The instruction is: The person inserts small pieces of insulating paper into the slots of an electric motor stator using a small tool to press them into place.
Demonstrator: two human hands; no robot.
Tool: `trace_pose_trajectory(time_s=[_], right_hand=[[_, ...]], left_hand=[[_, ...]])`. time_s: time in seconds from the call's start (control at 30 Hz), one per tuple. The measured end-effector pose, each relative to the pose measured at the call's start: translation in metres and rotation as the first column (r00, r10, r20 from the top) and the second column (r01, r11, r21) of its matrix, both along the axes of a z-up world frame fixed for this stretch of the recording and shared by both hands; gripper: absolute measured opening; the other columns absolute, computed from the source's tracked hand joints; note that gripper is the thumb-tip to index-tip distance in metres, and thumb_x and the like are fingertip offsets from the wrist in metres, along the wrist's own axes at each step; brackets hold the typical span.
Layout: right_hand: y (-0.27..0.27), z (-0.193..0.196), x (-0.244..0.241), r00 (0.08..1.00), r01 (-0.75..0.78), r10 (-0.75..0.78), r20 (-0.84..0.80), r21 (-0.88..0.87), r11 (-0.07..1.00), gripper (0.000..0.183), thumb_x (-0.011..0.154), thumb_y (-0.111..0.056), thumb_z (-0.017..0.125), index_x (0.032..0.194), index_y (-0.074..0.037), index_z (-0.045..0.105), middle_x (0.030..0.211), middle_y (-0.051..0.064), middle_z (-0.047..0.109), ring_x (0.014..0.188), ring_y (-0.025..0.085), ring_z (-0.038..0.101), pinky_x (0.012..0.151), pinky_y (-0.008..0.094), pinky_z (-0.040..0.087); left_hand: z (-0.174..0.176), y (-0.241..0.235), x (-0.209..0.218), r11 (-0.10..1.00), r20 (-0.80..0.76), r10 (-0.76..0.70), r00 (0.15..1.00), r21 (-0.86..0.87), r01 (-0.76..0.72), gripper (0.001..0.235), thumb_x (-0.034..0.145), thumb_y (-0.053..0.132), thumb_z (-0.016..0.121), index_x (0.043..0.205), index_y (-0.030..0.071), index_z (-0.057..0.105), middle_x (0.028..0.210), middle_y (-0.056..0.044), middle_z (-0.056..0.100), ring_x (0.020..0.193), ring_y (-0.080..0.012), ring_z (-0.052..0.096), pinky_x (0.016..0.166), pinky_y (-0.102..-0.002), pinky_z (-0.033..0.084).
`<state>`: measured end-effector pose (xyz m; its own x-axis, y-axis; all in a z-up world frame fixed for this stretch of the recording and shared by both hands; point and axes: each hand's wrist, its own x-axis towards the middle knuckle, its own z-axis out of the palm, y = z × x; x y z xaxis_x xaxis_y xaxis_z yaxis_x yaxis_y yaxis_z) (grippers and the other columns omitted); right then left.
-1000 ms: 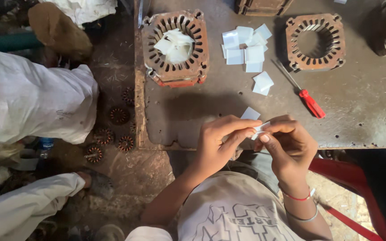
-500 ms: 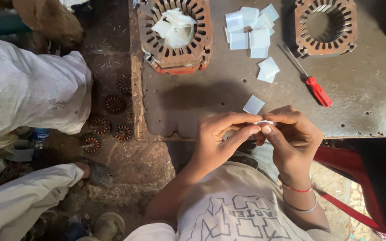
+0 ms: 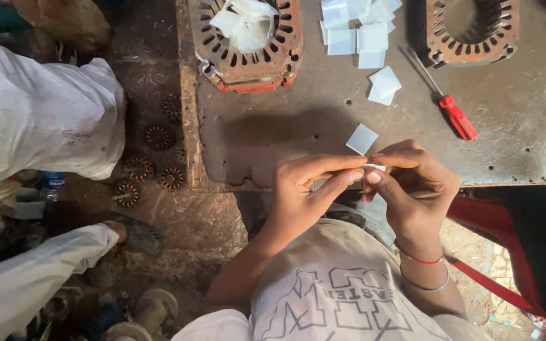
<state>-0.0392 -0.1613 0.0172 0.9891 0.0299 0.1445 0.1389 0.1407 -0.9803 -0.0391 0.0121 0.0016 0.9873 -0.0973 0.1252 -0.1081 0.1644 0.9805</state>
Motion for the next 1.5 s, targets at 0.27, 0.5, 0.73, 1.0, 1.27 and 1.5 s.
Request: trace_pose_trajectory(time_s=[0.27,0.5,0.73,1.0,1.27,1.5], right_hand=[[0.002,0.006,-0.001,1.0,0.0,0.0,0.011,-0.009,1.0,0.012,0.096,0.014,0.07,0.107,0.01,0.067,0.097,0.016,0.067,0.073,0.017,0.068,0.06,0.025,0.058],[-0.007,0.006,-0.003,0.996,-0.064,0.063,-0.065,-0.007,0.998,0.008,0.094,0.014,0.069,0.102,0.012,0.068,0.094,0.019,0.068,0.07,0.018,0.068,0.059,0.025,0.057],[-0.013,0.005,-0.01,0.997,-0.064,0.067,-0.044,0.061,0.996,0.008,0.092,0.015,0.068,0.099,0.011,0.069,0.088,0.02,0.067,0.063,0.017,0.067,0.052,0.023,0.054],[-0.014,0.0,-0.008,0.954,-0.111,0.171,-0.245,0.243,0.964,0.018,0.095,0.004,0.067,0.11,0.013,0.07,0.095,0.022,0.069,0.073,0.021,0.071,0.06,0.029,0.06],[-0.026,-0.03,-0.008,0.913,-0.153,0.316,-0.257,0.504,0.85,0.021,0.095,0.001,0.073,0.112,0.013,0.073,0.095,0.024,0.071,0.079,0.024,0.072,0.061,0.031,0.059],[-0.013,-0.021,-0.008,0.962,-0.076,0.153,-0.225,0.317,0.945,0.007,0.096,0.009,0.072,0.102,0.011,0.07,0.093,0.017,0.068,0.073,0.018,0.069,0.06,0.025,0.057]], left_hand=[[-0.005,-0.002,-0.003,0.988,-0.084,-0.044,0.996,-0.151,0.031,0.018,0.099,0.0,0.072,0.117,-0.004,0.074,0.106,-0.01,0.078,0.096,-0.0105,0.074,0.085,-0.024,0.061],[0.006,0.009,0.001,0.991,0.095,-0.066,0.993,0.123,0.054,0.015,0.097,0.001,0.074,0.112,-0.001,0.076,0.106,-0.01,0.079,0.097,-0.0122,0.077,0.086,-0.026,0.061],[0.001,0.019,0.002,0.917,-0.115,-0.333,0.936,-0.272,0.293,0.025,0.097,-0.001,0.074,0.122,-0.004,0.072,0.112,-0.011,0.077,0.103,-0.0139,0.075,0.093,-0.028,0.063],[-0.008,0.008,-0.008,0.959,-0.148,-0.15,0.978,-0.263,0.107,0.017,0.097,-0.005,0.074,0.113,-0.006,0.074,0.101,-0.01,0.076,0.089,-0.0096,0.071,0.081,-0.024,0.059],[-0.003,0.007,-0.011,0.968,-0.111,-0.134,0.985,-0.229,0.105,0.015,0.097,-0.005,0.073,0.111,-0.005,0.073,0.102,-0.01,0.076,0.089,-0.0097,0.072,0.08,-0.023,0.059],[0.002,0.001,-0.009,0.978,-0.066,-0.09,0.994,-0.195,0.076,0.016,0.1,-0.006,0.07,0.115,-0.002,0.072,0.103,-0.008,0.076,0.087,-0.0086,0.075,0.082,-0.024,0.062]])
